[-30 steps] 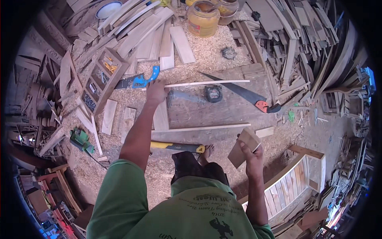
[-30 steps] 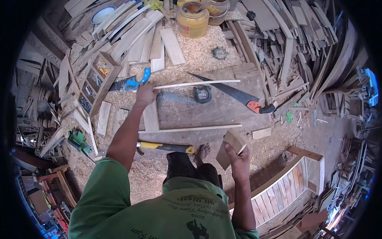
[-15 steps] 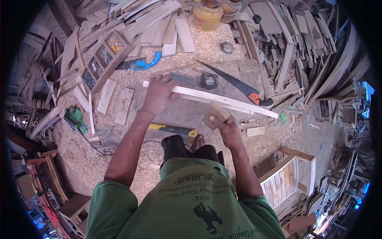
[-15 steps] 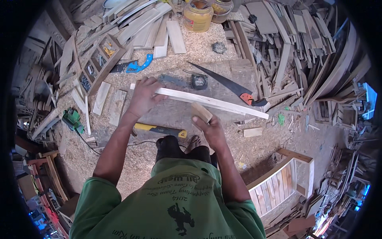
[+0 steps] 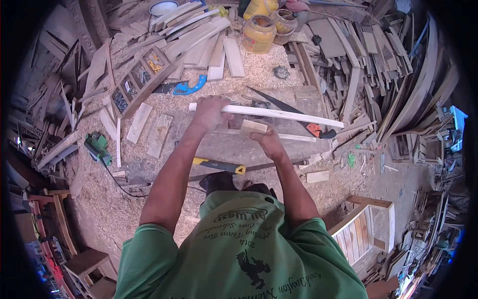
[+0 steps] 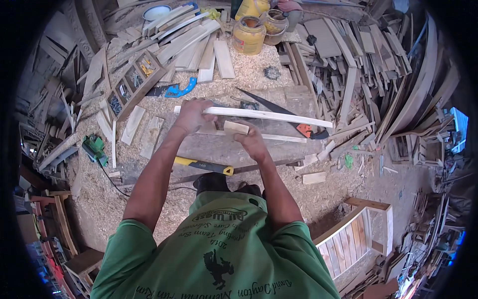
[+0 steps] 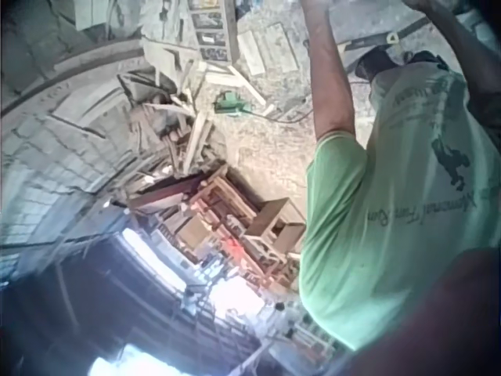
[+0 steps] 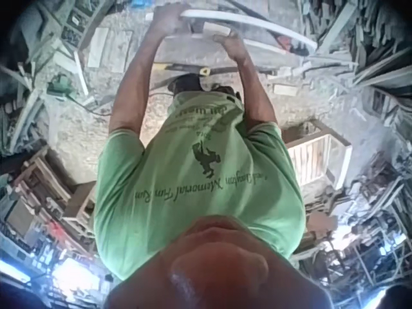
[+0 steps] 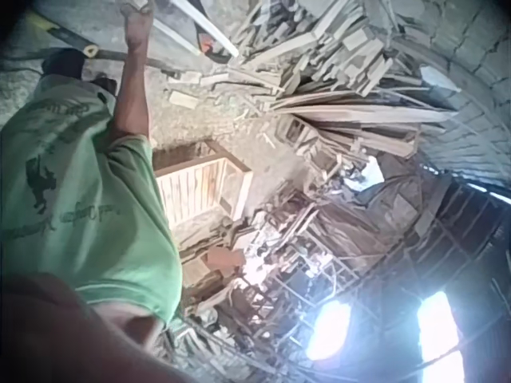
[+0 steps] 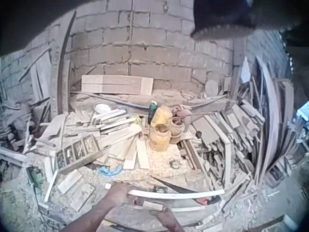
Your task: The person assembles a wooden frame by hammering nails into thin wooden strips. They use a hammer to drive nails into the wood, aligning the pieces on a workbench. The person also uses a pencil to mark measurements on the wood before continuing the assembly.
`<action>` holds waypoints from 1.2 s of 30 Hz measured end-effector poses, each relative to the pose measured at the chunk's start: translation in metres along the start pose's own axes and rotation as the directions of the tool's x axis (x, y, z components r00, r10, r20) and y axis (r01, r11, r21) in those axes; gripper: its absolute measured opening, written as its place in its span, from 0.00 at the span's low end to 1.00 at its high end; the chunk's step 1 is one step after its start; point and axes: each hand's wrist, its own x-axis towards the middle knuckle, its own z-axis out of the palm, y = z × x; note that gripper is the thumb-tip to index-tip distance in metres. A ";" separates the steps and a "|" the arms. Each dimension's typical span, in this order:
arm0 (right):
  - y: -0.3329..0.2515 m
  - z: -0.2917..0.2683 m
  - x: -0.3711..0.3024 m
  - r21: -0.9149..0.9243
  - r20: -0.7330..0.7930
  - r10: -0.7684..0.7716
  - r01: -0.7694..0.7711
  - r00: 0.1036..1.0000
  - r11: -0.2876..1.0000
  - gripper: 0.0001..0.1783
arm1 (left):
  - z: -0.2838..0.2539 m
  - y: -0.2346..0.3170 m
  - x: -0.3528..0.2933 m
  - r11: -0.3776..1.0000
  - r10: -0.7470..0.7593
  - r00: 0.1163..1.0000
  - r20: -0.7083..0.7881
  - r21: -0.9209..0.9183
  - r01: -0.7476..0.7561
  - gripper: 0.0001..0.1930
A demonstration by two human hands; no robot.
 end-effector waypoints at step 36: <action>0.038 -0.007 0.020 -0.351 -0.203 -0.233 0.151 0.951 0.924 0.24 | 0.005 0.028 0.006 0.975 0.047 0.995 0.088 -0.222 -0.027 0.14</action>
